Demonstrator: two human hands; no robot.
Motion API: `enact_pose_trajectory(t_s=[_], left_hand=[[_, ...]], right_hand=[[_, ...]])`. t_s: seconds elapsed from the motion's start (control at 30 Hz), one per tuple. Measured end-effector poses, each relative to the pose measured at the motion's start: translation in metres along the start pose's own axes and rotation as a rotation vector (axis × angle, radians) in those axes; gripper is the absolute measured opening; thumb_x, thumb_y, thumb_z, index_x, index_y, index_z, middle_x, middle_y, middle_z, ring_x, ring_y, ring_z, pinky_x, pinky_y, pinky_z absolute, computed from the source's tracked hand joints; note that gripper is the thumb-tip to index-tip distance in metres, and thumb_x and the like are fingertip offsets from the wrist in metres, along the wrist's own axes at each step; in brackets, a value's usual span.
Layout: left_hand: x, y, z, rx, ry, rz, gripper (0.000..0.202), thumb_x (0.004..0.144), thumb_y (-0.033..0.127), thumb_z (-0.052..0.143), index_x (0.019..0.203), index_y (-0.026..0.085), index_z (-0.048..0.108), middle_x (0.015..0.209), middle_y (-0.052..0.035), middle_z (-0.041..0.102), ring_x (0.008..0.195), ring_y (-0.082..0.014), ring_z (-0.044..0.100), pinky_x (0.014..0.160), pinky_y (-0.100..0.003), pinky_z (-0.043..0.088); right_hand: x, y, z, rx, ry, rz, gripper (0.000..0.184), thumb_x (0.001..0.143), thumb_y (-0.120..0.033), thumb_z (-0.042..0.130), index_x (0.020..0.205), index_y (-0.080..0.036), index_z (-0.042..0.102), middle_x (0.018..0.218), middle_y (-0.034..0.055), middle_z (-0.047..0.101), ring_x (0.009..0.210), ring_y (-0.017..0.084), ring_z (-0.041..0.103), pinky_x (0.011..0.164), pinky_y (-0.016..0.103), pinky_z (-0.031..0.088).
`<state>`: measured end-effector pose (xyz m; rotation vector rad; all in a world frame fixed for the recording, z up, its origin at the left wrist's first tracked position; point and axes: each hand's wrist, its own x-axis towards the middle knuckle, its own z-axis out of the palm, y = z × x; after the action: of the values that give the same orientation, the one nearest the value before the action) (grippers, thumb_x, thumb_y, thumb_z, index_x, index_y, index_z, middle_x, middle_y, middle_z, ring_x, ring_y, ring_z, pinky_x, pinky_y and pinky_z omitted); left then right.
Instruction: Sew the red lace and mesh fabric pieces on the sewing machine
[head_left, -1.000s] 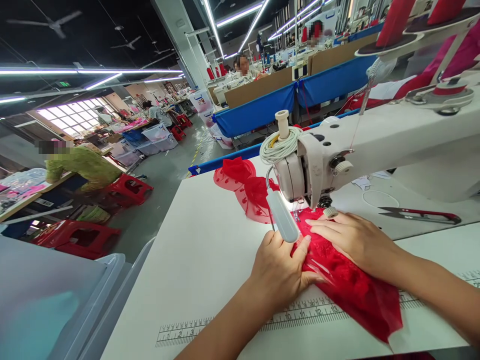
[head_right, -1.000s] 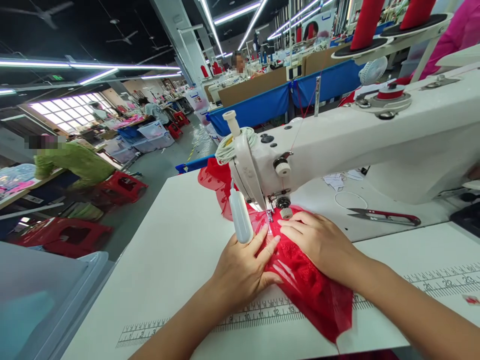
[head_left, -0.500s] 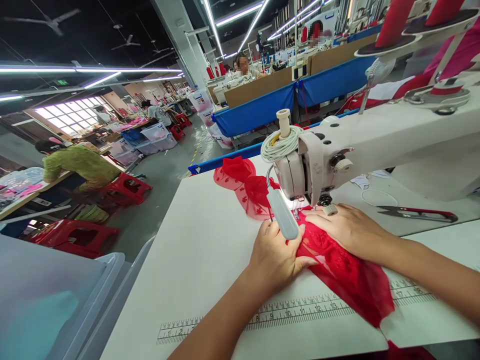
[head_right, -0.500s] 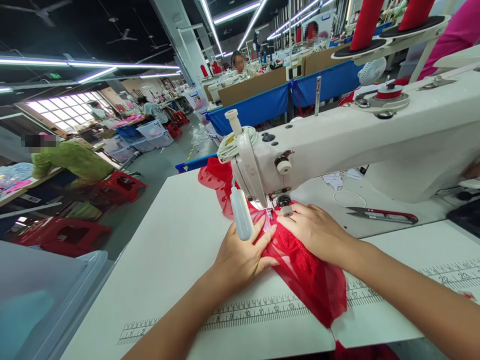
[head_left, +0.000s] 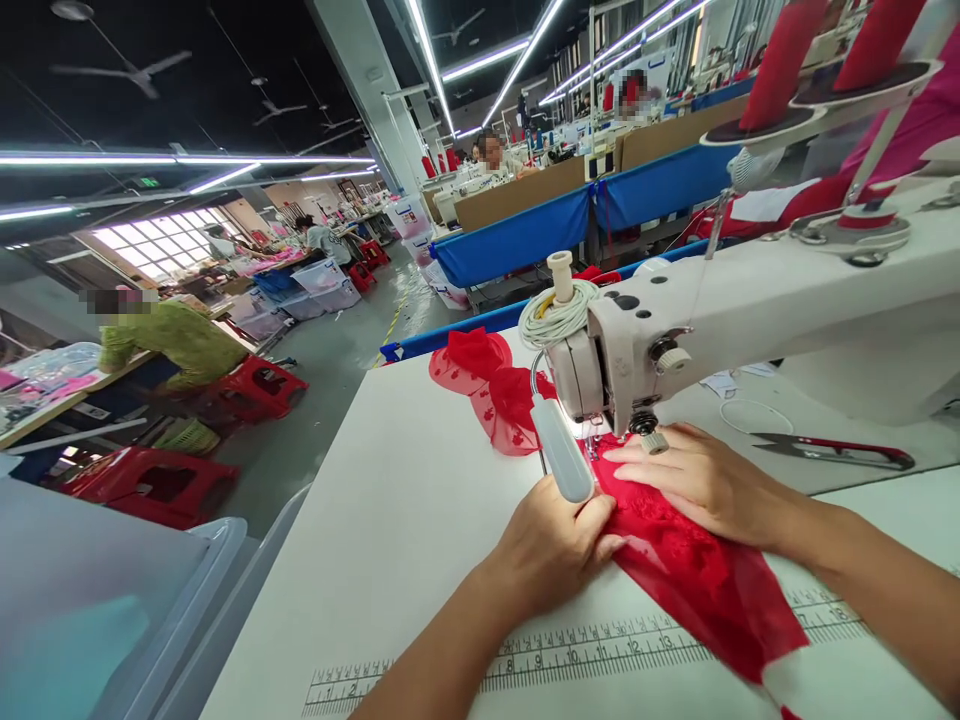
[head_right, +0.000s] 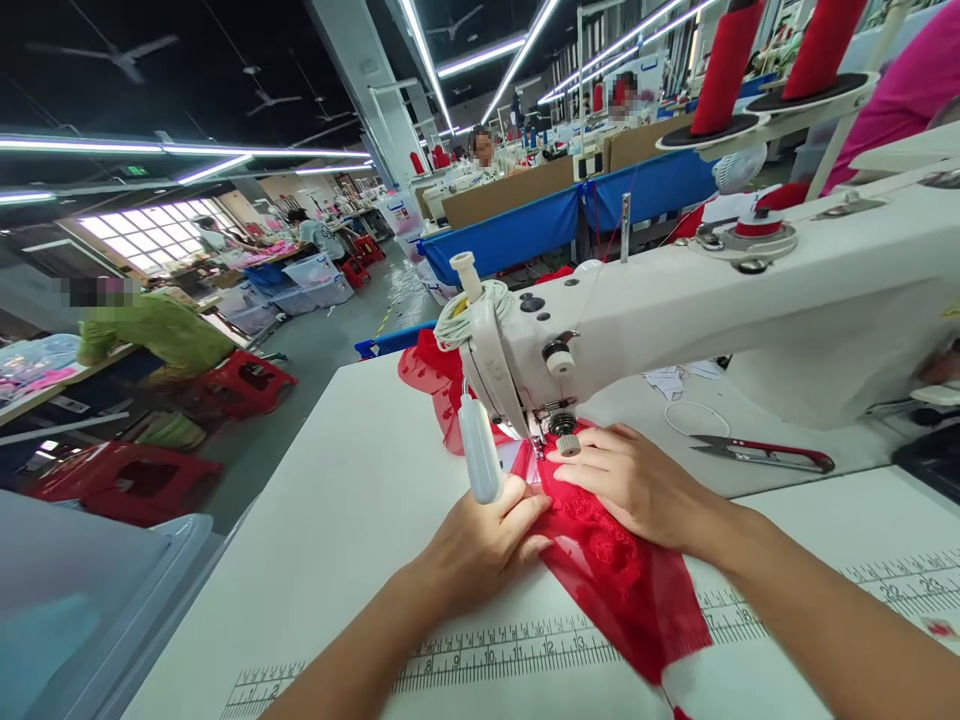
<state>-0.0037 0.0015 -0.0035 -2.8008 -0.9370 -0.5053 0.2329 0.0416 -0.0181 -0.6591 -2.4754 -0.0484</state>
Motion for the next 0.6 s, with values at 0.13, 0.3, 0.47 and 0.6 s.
enact_pose_trajectory(t_s=[0.13, 0.3, 0.47, 0.6], left_hand=[[0.0, 0.006, -0.002, -0.013, 0.001, -0.035, 0.054, 0.103, 0.047, 0.028, 0.116, 0.007, 0.06, 0.087, -0.013, 0.062, 0.071, -0.022, 0.059, 0.058, -0.033, 0.051], [-0.001, 0.013, -0.003, 0.063, 0.071, -0.045, 0.073, 0.099, 0.06, 0.016, 0.109, 0.008, 0.066, 0.098, -0.0177, 0.065, 0.077, -0.0245, 0.062, 0.062, -0.036, 0.054], [-0.003, 0.017, 0.001, 0.101, 0.113, -0.062, 0.079, 0.096, 0.066, 0.018, 0.112, 0.006, 0.066, 0.092, -0.017, 0.067, 0.08, -0.0267, 0.063, 0.069, -0.038, 0.054], [-0.005, 0.016, 0.003, 0.126, 0.134, -0.089, 0.084, 0.095, 0.067, 0.011, 0.112, 0.009, 0.068, 0.089, -0.0163, 0.068, 0.08, -0.0275, 0.063, 0.069, -0.039, 0.052]], right_hand=[[-0.003, -0.004, 0.002, 0.021, -0.002, -0.004, 0.042, 0.095, -0.01, 0.032, 0.103, -0.023, 0.071, 0.108, 0.0038, 0.075, 0.096, 0.018, 0.066, 0.087, 0.038, 0.049], [0.0, -0.004, -0.002, -0.006, 0.009, -0.072, 0.037, 0.097, -0.011, 0.033, 0.1, -0.019, 0.07, 0.102, 0.0035, 0.077, 0.092, 0.016, 0.069, 0.079, 0.034, 0.049], [0.003, -0.006, -0.006, -0.007, 0.032, -0.029, 0.035, 0.096, -0.011, 0.035, 0.097, -0.019, 0.069, 0.096, 0.0039, 0.077, 0.087, 0.016, 0.07, 0.081, 0.034, 0.048], [0.003, -0.009, -0.006, 0.029, -0.01, 0.034, 0.033, 0.098, -0.017, 0.036, 0.091, -0.019, 0.069, 0.095, 0.0051, 0.077, 0.076, 0.017, 0.069, 0.078, 0.034, 0.048]])
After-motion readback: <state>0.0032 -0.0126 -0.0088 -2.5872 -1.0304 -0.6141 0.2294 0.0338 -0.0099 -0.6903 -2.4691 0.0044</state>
